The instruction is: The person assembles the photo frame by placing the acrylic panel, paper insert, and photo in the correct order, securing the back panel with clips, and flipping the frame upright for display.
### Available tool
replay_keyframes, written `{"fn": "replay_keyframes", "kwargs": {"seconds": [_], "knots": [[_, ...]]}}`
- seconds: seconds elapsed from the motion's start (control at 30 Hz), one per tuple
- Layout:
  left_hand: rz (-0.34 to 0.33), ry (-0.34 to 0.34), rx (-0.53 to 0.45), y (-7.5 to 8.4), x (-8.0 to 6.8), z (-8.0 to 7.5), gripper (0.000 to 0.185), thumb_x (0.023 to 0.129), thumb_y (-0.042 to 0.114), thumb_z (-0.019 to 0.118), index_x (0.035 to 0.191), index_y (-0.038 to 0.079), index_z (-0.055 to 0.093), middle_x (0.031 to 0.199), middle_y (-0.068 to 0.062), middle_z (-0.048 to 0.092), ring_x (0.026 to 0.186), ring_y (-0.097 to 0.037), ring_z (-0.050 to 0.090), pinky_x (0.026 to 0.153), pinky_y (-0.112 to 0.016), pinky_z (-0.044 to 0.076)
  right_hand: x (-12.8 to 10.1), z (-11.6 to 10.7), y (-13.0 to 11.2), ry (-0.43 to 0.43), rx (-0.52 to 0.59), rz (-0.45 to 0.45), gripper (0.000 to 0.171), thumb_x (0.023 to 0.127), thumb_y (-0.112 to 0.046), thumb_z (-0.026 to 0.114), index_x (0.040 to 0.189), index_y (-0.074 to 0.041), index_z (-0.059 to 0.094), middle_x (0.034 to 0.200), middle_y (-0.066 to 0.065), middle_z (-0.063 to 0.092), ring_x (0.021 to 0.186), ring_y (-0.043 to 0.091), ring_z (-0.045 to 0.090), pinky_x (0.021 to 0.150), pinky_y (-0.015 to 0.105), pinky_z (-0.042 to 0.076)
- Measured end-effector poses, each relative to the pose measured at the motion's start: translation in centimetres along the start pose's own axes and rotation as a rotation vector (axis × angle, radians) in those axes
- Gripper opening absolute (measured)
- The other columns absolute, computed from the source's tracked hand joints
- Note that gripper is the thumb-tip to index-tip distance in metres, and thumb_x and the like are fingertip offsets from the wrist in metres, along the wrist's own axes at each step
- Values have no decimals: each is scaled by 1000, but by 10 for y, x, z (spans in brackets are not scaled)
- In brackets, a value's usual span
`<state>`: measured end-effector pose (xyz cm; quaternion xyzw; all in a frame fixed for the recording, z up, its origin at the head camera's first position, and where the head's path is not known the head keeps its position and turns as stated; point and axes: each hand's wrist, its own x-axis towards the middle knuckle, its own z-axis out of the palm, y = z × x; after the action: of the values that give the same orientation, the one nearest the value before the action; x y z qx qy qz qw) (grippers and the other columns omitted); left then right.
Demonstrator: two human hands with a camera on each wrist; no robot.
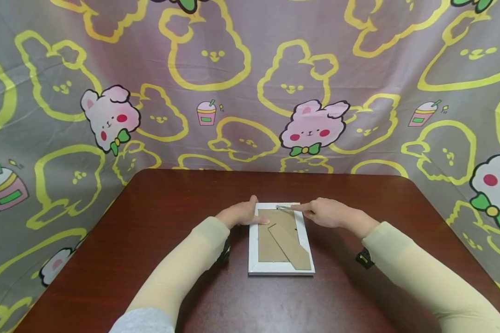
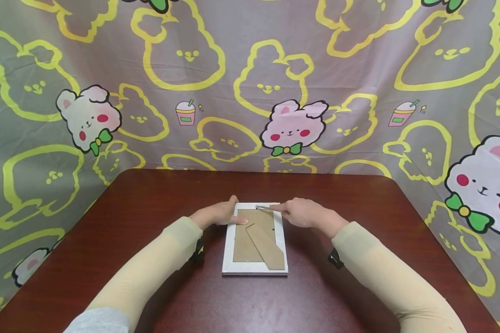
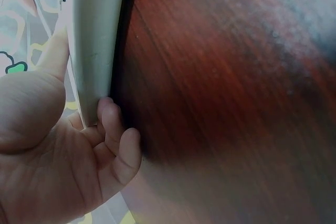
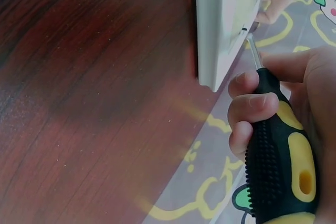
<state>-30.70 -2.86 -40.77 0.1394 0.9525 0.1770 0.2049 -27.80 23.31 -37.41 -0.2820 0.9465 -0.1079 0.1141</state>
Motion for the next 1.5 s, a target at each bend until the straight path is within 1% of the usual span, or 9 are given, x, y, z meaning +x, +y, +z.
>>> {"fn": "replay_keyframes", "kwargs": {"seconds": [0.23,0.43,0.5,0.6,0.67,0.83,0.9,1.1,1.5], "knots": [[6,1,8,1,0,0,99,86,56,65,151,1,15,139,-22,49,103,-26,58,88,-38,46,-1,-3,-1,-58,62,17,42,99,-10,52,139,-23,56,61,-4,36,47,10,33,49,27,35],[-7,-3,8,0,0,1,100,86,57,64,152,1,14,143,-21,45,117,-28,54,96,-39,43,0,-5,-2,-75,82,31,42,98,-9,52,138,-23,57,63,-4,37,48,10,33,50,27,36],[-7,-5,8,-1,0,2,100,86,57,65,152,1,14,143,-21,44,113,-28,57,94,-39,44,0,-6,-2,-78,88,34,43,98,-8,52,138,-23,57,62,-4,36,47,10,33,49,26,35],[-4,-1,1,-1,-1,1,100,86,56,66,151,1,14,141,-22,46,96,-27,61,83,-38,49,0,-6,-2,-70,82,21,43,97,-7,52,137,-23,57,60,-4,36,46,9,32,48,26,34],[1,3,-9,0,-2,0,98,87,54,66,151,1,15,138,-22,48,82,-26,61,73,-37,51,0,-7,-1,-55,61,-4,44,96,-6,52,137,-22,57,59,-5,34,46,9,30,47,25,32],[-2,14,-24,2,-3,-2,92,88,50,68,148,1,18,128,-24,55,72,-26,60,64,-36,51,0,-7,-1,-17,5,-68,45,95,-4,53,137,-19,58,55,-8,31,45,7,26,46,23,29],[-7,19,-25,2,-2,-2,91,87,50,68,148,2,19,124,-24,56,71,-26,61,63,-36,51,0,-6,0,-2,-17,-91,44,94,-3,54,136,-18,58,53,-9,30,44,6,24,45,23,28],[-16,8,-34,0,-2,-1,96,87,52,66,151,2,15,133,-24,52,75,-26,62,67,-37,51,0,-3,-1,65,-150,-173,45,92,0,56,133,-17,61,49,-9,27,44,5,20,45,22,24],[-23,4,-33,4,-3,-1,97,87,52,66,151,2,13,133,-23,52,79,-25,61,70,-37,51,-7,10,-2,124,-305,-173,46,91,-7,62,135,-20,60,50,-7,34,45,8,27,43,24,26]]}}
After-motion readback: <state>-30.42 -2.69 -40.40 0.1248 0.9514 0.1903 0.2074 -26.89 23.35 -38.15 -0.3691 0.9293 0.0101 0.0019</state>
